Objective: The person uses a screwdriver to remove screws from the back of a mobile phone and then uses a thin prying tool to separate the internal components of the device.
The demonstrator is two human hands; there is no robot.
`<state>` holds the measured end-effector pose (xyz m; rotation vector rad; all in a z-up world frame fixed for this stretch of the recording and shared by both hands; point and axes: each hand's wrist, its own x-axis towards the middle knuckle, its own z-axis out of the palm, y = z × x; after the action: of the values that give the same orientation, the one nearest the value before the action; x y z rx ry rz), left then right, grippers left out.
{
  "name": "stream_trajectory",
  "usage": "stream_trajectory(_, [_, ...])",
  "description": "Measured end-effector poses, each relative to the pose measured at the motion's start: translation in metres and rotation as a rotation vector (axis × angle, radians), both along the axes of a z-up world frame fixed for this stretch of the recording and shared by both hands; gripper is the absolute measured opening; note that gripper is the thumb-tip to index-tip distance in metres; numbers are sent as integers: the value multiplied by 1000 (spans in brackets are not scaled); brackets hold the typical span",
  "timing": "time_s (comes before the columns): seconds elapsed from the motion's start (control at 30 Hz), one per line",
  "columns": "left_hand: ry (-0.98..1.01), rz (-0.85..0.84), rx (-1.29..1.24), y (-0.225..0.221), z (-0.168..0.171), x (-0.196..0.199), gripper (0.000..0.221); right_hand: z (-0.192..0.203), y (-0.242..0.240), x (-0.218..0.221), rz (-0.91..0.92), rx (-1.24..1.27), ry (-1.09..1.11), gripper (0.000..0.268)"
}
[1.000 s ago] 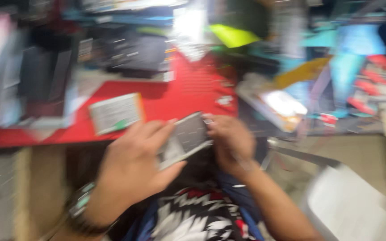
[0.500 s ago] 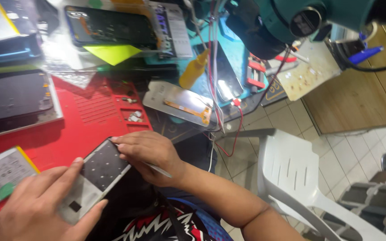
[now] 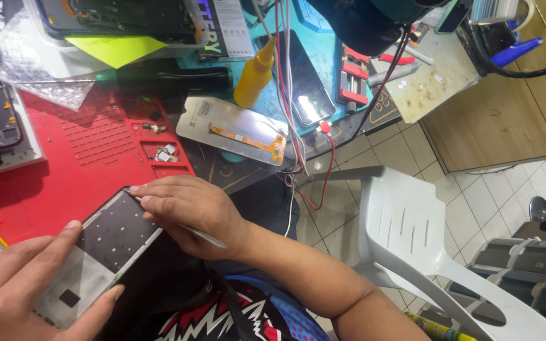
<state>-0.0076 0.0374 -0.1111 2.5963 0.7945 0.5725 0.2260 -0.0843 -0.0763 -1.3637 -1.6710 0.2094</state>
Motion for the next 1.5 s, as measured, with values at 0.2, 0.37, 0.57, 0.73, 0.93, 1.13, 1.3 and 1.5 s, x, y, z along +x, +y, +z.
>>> stream_trajectory(0.2, [90,29,25,-5,15,2,90,-1,-2,1,-18,-5,21,22])
stream_trajectory(0.37, [99,35,37,-5,17,3,90,1,2,-4,-49,-2,26,21])
stream_trajectory(0.57, [80,9,20,-3,17,1,92,3,7,-11,7,-25,-50,18])
stream_trajectory(0.73, [50,0,4,1,17,1,91,7,9,-11,42,-39,-48,18])
stream_trajectory(0.93, [10,-46,-46,11,7,-2,91,11,6,-1,2,-55,-39,18])
stream_trajectory(1.13, [-66,-89,-70,14,-4,-3,92,9,2,4,-32,-66,7,20])
stream_trajectory(1.3, [-81,-120,-73,16,-6,-4,93,3,7,-7,37,-56,-41,18])
stream_trajectory(1.5, [-1,-8,-38,5,17,3,90,5,10,-4,72,-81,-71,20])
